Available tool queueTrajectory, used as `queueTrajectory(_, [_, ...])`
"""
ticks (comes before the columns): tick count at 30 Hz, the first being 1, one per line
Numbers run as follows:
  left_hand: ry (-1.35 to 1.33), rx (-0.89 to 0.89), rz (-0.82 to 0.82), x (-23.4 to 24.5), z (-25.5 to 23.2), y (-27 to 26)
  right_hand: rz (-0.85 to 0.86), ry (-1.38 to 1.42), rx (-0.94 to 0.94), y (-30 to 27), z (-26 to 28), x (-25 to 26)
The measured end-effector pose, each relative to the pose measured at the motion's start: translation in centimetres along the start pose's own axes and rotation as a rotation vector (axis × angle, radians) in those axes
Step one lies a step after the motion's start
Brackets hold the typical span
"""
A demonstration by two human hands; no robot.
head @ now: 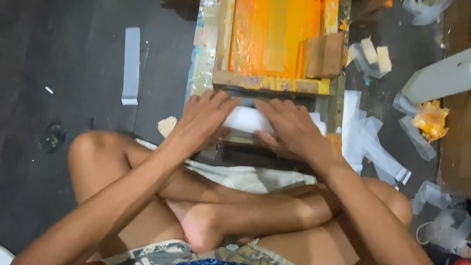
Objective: The person sits cross-legged on the floor and performs screen printing. They place a white strip of material under a screen frame, use a squeegee to spread orange ink across the screen, and then lift the screen to reveal the printed material. This process is repeated multiple times.
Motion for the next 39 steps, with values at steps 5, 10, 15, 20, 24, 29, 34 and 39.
queueTrajectory(5, [-0.095,-0.032,0.027,2.5,-1.2,-0.9,0.02,-0.132,0.069,-0.9,-2.5,-1.0])
queueTrajectory(10, [-0.127,-0.052,0.026,2.6,-1.9,-0.9,0.02,-0.143,0.031,-1.9,-3.1,-0.8])
queueTrajectory(15, [-0.112,-0.096,-0.02,2.7,-2.1,-0.8,-0.002,-0.181,-0.009,-2.0,-4.9,-2.0])
queueTrajectory(20, [-0.267,0.013,-0.03,5.0,-1.9,-2.0,-0.21,0.057,0.076,-3.9,-6.6,-0.4])
queueTrajectory(24, [-0.672,0.113,-0.256,5.2,-1.5,-3.7,-0.298,0.322,-0.246,-7.7,-7.5,3.0])
queueTrajectory(29, [-0.647,0.061,-0.238,2.4,-2.2,-3.1,-0.101,0.399,-0.492,-8.2,-5.7,2.6])
queueTrajectory(34, [-0.566,0.039,-0.206,1.4,-1.9,-3.0,-0.096,0.298,-0.419,-7.0,-9.2,0.3])
queueTrajectory(39, [-0.613,0.024,-0.173,0.6,-1.0,-3.2,-0.15,0.351,-0.278,-6.8,-10.1,0.0])
Point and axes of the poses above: each hand's wrist, its own y-axis towards the middle knuckle, its own x-axis out of the back of the hand, z = x × y, the point moved 4 cm from there along y, towards the middle knuckle, and after that the axes turned 15 degrees about y, right-handed, at the moved point
